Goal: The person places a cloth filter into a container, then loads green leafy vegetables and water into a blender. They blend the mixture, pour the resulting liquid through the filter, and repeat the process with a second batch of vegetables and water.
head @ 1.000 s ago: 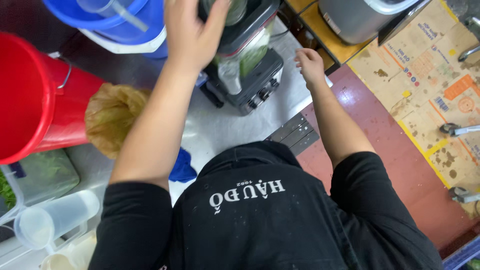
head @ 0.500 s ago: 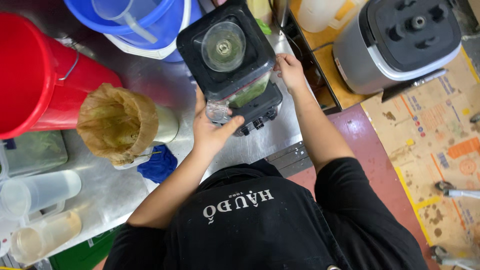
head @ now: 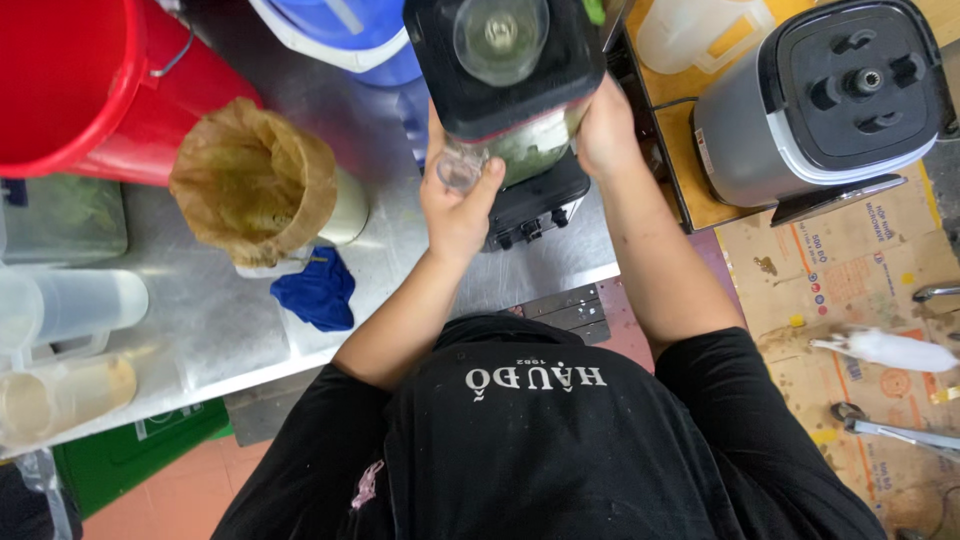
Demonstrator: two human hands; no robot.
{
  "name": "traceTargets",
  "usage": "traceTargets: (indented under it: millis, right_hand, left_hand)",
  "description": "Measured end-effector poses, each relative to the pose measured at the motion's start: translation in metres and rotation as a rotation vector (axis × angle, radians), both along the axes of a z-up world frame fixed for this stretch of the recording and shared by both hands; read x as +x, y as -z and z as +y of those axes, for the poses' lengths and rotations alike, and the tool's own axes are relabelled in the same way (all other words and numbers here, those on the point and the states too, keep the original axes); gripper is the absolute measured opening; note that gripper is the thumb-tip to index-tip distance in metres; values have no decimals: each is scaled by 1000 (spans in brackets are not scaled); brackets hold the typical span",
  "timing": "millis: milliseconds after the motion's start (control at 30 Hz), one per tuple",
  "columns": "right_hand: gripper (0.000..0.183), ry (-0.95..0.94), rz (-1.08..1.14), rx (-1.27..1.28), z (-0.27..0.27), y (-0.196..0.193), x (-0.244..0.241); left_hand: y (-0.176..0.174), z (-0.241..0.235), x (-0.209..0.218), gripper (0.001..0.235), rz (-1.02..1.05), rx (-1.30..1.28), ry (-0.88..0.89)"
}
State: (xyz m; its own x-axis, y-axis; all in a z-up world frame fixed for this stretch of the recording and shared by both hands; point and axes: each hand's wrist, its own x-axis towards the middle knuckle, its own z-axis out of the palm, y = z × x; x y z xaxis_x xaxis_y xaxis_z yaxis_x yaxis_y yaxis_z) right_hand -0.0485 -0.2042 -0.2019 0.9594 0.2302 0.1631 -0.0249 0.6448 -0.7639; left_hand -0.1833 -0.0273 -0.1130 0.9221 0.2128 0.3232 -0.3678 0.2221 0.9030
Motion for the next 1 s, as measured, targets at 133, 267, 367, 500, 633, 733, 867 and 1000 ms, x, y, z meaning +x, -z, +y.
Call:
traceTargets:
  millis: [133,267,367,500,633,733,867,1000]
  right_hand:
    - [39,-45,-91,-138,4,-42,-8]
    - [41,155,-417,-628,32,-79,-42]
    - [42,-83,-72,-654,70,-73,-102]
    - [45,-259,-86,-389,107,-16,-177]
    - [45,-304,367,-61,131,73,-210]
    - [47,-287,540,-93,130,112,-215]
    - [50,-297,442,-113,135,131,-209]
    - [48,-233,455,-147,141,124,-200]
  left_hand:
    - [2,26,-14,51,-31,35,-63]
    - [17,93,-52,25,-19,240,-151]
    - [11,132,-124,37,97,12,-77]
    - [28,154,-196,46,181,185,-137]
    - [87,175,-211,29,165,349,-128]
    - [134,185,-205,24,29,473,-118]
    - [166,199,-199,29,75,480,-71]
    - [168,216,-193,39,154,538,69]
